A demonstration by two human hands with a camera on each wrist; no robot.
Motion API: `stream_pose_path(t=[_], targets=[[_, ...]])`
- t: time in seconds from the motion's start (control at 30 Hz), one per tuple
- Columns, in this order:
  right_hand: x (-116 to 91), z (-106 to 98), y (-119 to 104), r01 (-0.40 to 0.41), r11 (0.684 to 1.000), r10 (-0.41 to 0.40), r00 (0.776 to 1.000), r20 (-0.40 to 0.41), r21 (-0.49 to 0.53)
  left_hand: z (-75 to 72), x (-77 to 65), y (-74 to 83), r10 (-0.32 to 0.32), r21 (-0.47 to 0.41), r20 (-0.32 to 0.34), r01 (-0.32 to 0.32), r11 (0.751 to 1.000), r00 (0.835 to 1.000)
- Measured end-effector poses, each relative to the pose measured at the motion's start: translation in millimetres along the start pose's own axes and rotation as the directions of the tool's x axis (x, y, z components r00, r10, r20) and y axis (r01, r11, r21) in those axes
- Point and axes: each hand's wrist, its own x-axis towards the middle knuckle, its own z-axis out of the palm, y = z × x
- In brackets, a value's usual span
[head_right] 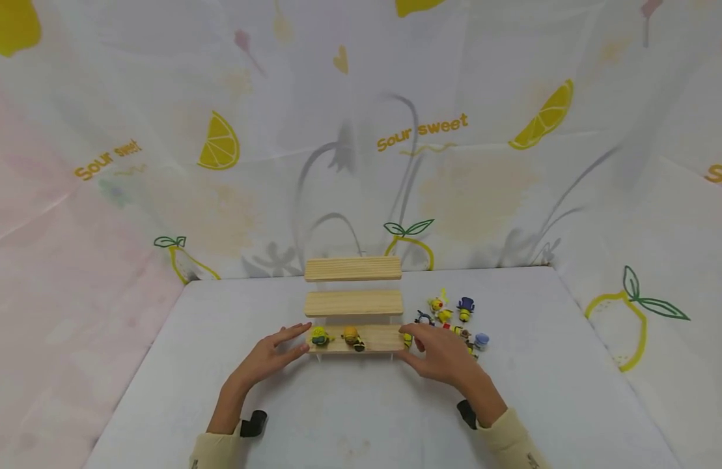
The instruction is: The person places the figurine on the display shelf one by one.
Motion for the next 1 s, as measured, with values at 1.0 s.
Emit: stream_pose_path(t=[1.0], targets=[[-44,-31,43,-0.288,0.946,0.322,0.893,0.313,-0.152,0.7,-0.3,-0.5,0.006,-0.006,-0.007,-0.006,1.000,1.000]])
